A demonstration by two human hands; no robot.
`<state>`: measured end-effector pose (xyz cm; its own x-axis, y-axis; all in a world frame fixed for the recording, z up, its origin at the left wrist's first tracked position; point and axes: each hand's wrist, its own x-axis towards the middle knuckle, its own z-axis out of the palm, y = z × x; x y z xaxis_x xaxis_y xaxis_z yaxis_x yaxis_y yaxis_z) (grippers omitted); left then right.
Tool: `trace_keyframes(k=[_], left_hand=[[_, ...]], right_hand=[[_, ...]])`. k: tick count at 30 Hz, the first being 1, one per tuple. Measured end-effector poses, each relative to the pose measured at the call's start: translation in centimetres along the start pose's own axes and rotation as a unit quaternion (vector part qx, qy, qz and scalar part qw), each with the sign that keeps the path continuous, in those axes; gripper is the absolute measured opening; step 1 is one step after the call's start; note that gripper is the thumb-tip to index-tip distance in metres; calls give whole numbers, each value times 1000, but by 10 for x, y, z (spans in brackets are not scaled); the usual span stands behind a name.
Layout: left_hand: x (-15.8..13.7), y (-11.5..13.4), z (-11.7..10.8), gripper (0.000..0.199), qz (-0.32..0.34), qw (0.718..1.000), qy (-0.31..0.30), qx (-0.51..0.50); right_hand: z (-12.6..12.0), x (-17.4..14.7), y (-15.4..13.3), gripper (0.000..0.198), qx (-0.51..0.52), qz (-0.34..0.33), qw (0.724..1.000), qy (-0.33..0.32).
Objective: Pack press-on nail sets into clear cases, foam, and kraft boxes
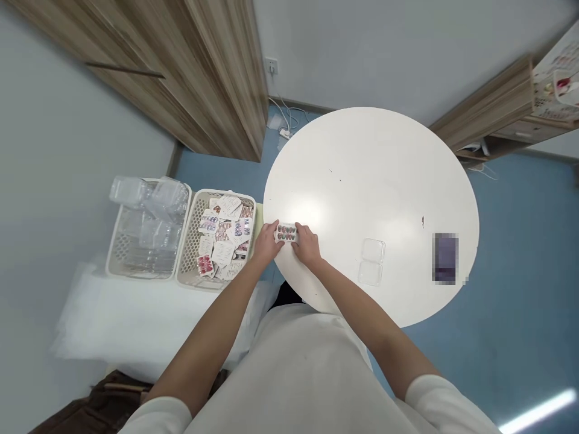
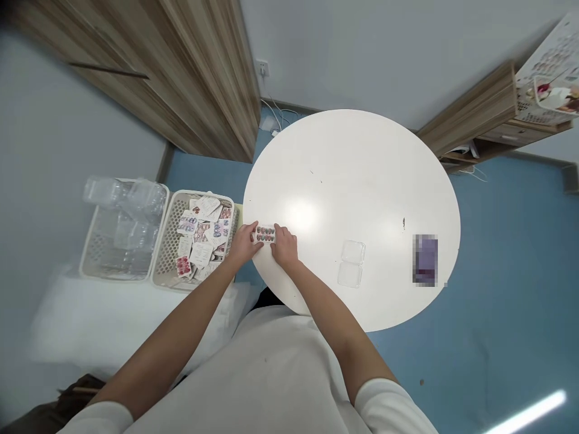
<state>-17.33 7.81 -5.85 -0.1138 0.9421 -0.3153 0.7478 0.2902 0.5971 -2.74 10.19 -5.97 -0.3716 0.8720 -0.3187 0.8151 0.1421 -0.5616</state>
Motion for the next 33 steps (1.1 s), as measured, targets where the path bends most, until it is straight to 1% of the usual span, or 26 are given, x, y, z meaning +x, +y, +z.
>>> trace_keyframes(k=[4, 6, 8, 10, 14, 17, 19, 22, 24, 28, 33], left_hand=[[-27, 9, 8, 68, 8, 1000, 26, -5], [-43, 20, 14, 68, 24, 999, 34, -5], [-58, 34, 26, 68, 39, 999, 28, -2], [-71, 52, 42, 67, 53, 999, 12, -7], [-90, 93, 86, 64, 88, 996, -19, -20], [-96, 122, 115, 64, 125, 991, -51, -13], [-96, 139, 129, 63, 148, 986, -71, -9], [-94, 157, 142, 62, 170, 981, -89, -1], [-93, 164, 147, 61, 174, 981, -90, 12], [-91, 173, 151, 60, 159, 982, -91, 40], [-87, 180, 152, 56, 139, 984, -98, 53]], right_hand=[[-3, -22, 9, 59, 45, -18, 999, -24], [-10, -38, 20, 62, 70, -28, 997, -36], [-21, -58, 36, 64, 86, -39, 995, -37], [-34, -81, 58, 64, 92, -45, 994, -31], [-58, -128, 111, 63, 94, -28, 995, -15], [-72, -158, 150, 63, 100, -8, 995, 3], [-79, -172, 172, 62, 101, 2, 995, 27], [-85, -183, 194, 60, 95, 10, 993, 68], [-86, -184, 203, 60, 90, 9, 993, 79], [-86, -180, 212, 59, 78, 6, 995, 65], [-87, -171, 214, 58, 55, 1, 997, 46]])
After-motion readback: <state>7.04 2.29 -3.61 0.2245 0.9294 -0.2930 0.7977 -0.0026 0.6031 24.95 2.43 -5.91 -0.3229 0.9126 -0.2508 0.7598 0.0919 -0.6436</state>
